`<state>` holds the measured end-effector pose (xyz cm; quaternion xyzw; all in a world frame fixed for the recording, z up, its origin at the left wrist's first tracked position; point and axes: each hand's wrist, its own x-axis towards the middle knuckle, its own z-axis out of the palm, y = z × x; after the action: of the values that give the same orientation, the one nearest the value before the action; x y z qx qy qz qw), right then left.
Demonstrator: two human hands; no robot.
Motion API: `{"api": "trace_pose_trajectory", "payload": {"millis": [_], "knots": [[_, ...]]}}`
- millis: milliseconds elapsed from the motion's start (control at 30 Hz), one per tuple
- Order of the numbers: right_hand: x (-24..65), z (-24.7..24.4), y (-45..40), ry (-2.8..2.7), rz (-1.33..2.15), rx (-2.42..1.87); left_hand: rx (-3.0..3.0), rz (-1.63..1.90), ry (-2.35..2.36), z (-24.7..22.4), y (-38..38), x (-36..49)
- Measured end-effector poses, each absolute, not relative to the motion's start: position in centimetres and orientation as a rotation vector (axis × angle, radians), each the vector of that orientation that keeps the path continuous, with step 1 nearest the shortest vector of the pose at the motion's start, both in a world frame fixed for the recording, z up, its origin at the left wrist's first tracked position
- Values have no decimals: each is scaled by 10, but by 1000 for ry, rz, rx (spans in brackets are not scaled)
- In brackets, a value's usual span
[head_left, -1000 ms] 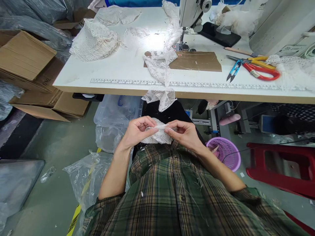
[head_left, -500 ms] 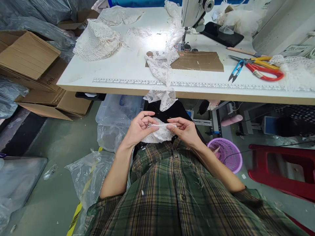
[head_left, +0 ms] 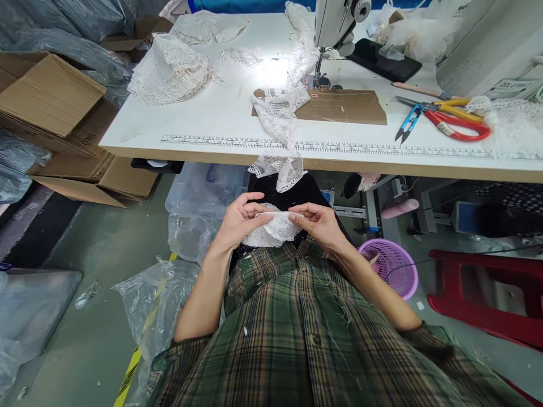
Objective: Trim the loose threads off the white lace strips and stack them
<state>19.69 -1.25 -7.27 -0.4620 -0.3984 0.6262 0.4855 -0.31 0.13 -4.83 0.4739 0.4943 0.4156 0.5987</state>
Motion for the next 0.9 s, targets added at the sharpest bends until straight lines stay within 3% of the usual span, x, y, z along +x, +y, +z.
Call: {"api": "trace_pose_trajectory", "payload": {"millis": [433, 700, 900], "knots": [[194, -83, -9, -1104, 1494, -1106, 1177, 990, 1171, -61, 1, -3], [197, -87, -11, -1035, 1663, -1077, 1436, 653, 1063, -68, -4, -26], [193, -113, 1, -1125, 1397, -1232, 1593, 824, 1375, -75, 12, -41]]}}
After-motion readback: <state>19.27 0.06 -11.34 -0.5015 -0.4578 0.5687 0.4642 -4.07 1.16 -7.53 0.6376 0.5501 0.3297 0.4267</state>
